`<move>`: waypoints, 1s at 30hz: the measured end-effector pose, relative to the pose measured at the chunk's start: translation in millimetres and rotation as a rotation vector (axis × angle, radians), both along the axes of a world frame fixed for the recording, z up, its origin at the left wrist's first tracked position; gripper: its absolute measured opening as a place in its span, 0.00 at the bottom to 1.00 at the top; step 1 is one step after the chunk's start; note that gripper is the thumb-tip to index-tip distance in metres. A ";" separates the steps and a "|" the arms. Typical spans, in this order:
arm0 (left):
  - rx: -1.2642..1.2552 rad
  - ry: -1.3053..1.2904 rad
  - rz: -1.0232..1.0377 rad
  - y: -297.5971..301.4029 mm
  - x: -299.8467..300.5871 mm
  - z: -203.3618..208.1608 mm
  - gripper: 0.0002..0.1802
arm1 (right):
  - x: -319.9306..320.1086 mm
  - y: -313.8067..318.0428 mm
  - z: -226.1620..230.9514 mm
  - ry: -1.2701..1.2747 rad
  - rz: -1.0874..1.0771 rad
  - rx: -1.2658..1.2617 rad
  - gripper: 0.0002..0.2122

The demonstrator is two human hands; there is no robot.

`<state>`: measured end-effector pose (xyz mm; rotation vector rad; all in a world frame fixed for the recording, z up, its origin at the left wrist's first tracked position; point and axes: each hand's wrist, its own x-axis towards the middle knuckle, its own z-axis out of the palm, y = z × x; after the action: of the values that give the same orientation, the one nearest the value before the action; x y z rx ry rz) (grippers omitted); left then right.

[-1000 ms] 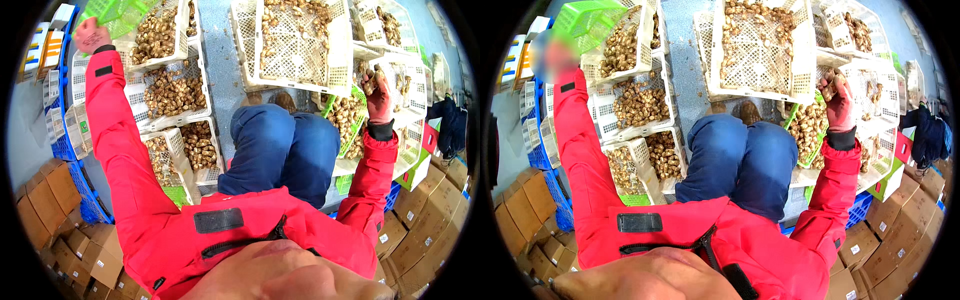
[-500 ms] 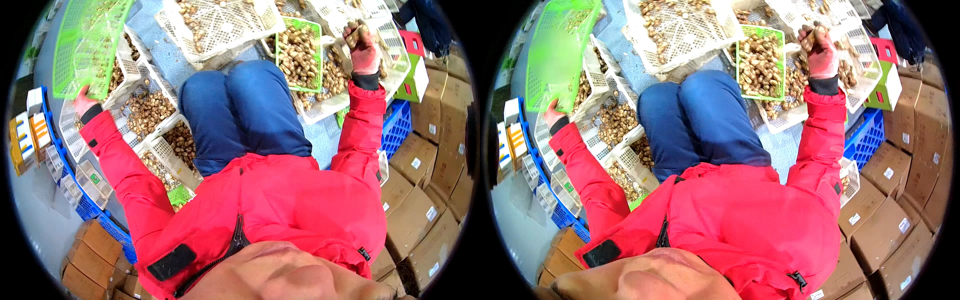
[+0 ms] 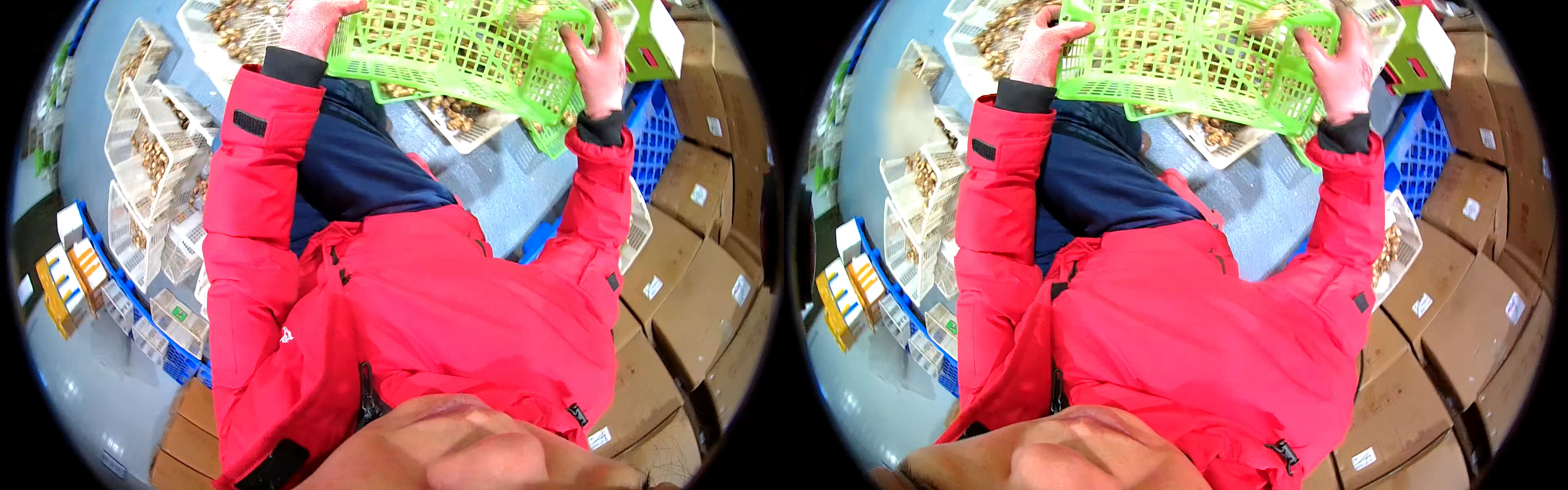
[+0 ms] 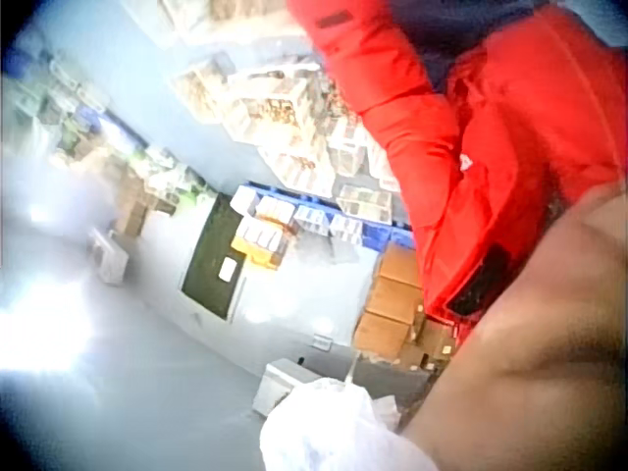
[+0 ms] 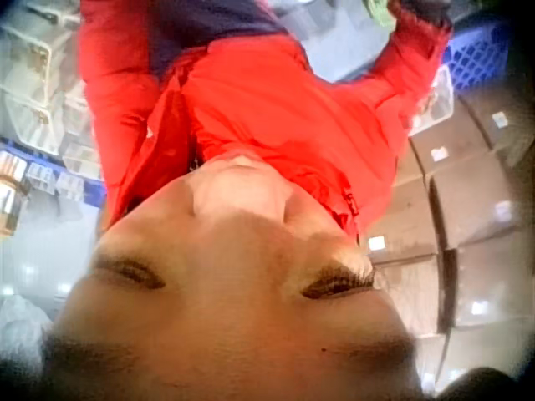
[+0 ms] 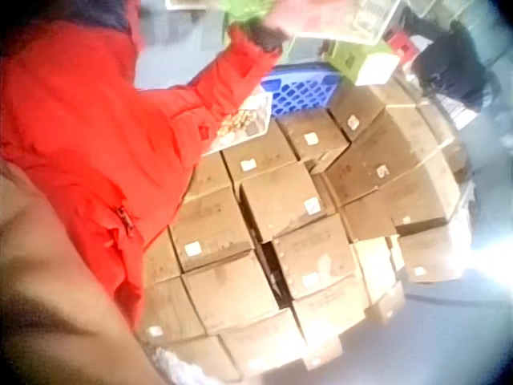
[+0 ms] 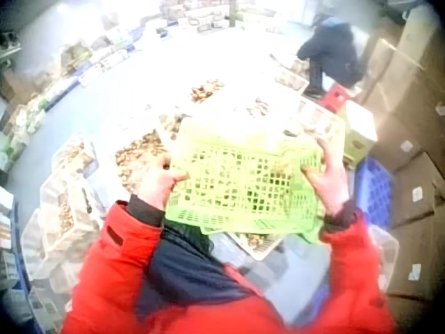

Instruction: The person writes in a notebook with a pen, then moves among agricultural baskets to manually sort ginger roots from one basket to another.

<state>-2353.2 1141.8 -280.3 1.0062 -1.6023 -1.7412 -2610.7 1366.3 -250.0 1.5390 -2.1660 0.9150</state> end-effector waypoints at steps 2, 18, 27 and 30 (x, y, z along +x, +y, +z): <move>0.048 0.087 -0.114 19.4 -8.3 -6.5 0.16 | -21.4 54.9 -33.8 -0.341 -0.110 0.128 0.19; 0.400 0.429 0.000 -81.7 143.2 -16.9 0.17 | 144.6 457.2 -341.4 -1.687 -0.766 -0.700 0.18; 0.396 0.572 0.216 -52.6 164.6 -10.3 0.14 | 165.8 361.2 -343.4 -1.113 -0.564 0.919 0.15; 0.374 0.727 0.052 -35.3 140.6 6.0 0.12 | 80.2 257.8 -266.4 -0.267 -0.299 1.281 0.13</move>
<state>-2212.6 1106.5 -274.2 0.4546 -0.8069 -2.0833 -2530.5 1624.1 -516.4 1.4050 -3.2944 -0.5824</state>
